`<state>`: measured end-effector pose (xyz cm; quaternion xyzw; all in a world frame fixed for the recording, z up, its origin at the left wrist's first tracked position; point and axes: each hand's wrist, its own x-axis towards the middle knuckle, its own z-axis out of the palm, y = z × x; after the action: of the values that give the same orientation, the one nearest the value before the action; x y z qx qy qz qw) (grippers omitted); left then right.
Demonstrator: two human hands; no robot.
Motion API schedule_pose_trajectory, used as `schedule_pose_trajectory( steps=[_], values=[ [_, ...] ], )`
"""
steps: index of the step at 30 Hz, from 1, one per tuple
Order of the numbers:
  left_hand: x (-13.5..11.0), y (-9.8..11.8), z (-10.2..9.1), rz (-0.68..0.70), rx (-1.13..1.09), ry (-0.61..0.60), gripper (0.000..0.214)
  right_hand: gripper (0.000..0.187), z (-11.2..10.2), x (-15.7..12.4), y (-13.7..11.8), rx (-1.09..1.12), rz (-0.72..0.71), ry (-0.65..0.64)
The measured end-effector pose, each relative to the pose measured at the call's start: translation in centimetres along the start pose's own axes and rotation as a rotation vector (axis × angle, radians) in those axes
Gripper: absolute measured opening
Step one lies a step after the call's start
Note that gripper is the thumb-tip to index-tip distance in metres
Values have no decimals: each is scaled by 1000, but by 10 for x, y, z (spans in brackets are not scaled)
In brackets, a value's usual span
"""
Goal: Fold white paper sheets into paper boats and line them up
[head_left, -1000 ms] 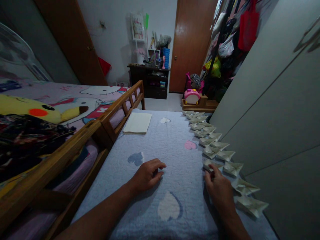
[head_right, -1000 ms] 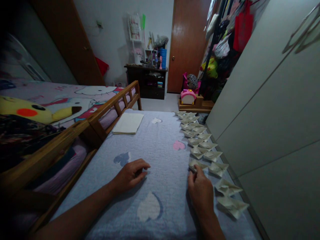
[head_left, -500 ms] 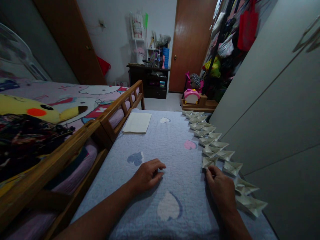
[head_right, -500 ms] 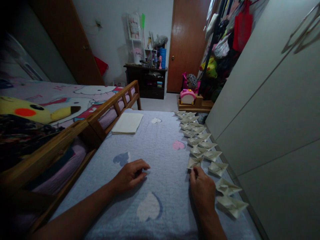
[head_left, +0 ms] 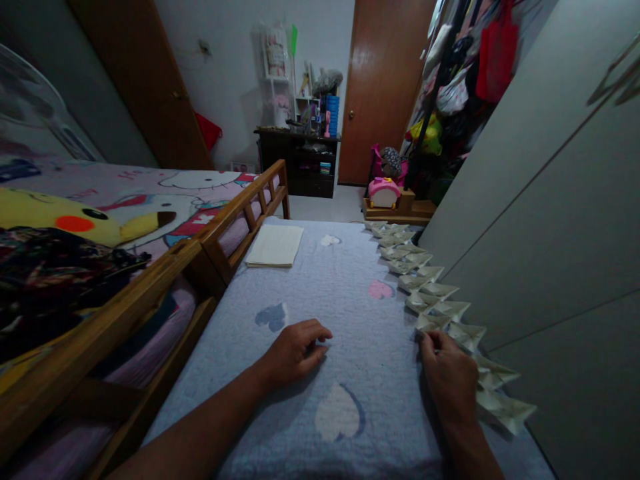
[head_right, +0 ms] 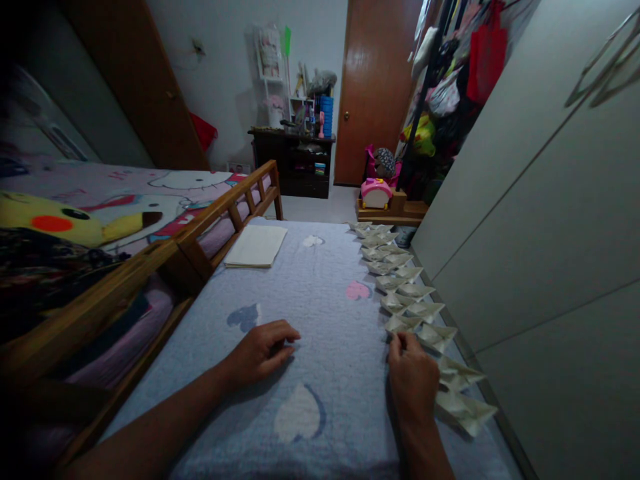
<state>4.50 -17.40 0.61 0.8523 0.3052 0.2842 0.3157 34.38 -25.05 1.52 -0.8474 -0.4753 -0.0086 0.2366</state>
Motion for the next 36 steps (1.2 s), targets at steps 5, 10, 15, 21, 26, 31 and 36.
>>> schedule_pose_trajectory(
  steps=[5, 10, 15, 21, 26, 31, 36],
  values=[
    [0, -1, 0, 20, 9, -1, 20, 48, 4, -3, -2, 23, 24, 1],
    [0, -1, 1, 27, 11, 5, 20, 43, 4, -6, -3, 37, -3, -54],
    [-1, -1, 0, 32, 11, 1, 20, 36, 2, -4, -2, 41, -17, -81],
    [-1, 0, 0, 15, 22, -15, 20, 34, 2, -2, -4, -13, -4, -42],
    [-1, 0, 0, 8, 21, -26, 19, 31, 3, 1, -2, -20, 9, -35],
    [-1, 2, -1, -12, 22, -37, 19, 31, 6, 2, 0, -31, 2, -44],
    [-1, 2, -1, -4, 35, -39, 19, 41, 6, 0, 1, -13, 30, -28]
  ],
)
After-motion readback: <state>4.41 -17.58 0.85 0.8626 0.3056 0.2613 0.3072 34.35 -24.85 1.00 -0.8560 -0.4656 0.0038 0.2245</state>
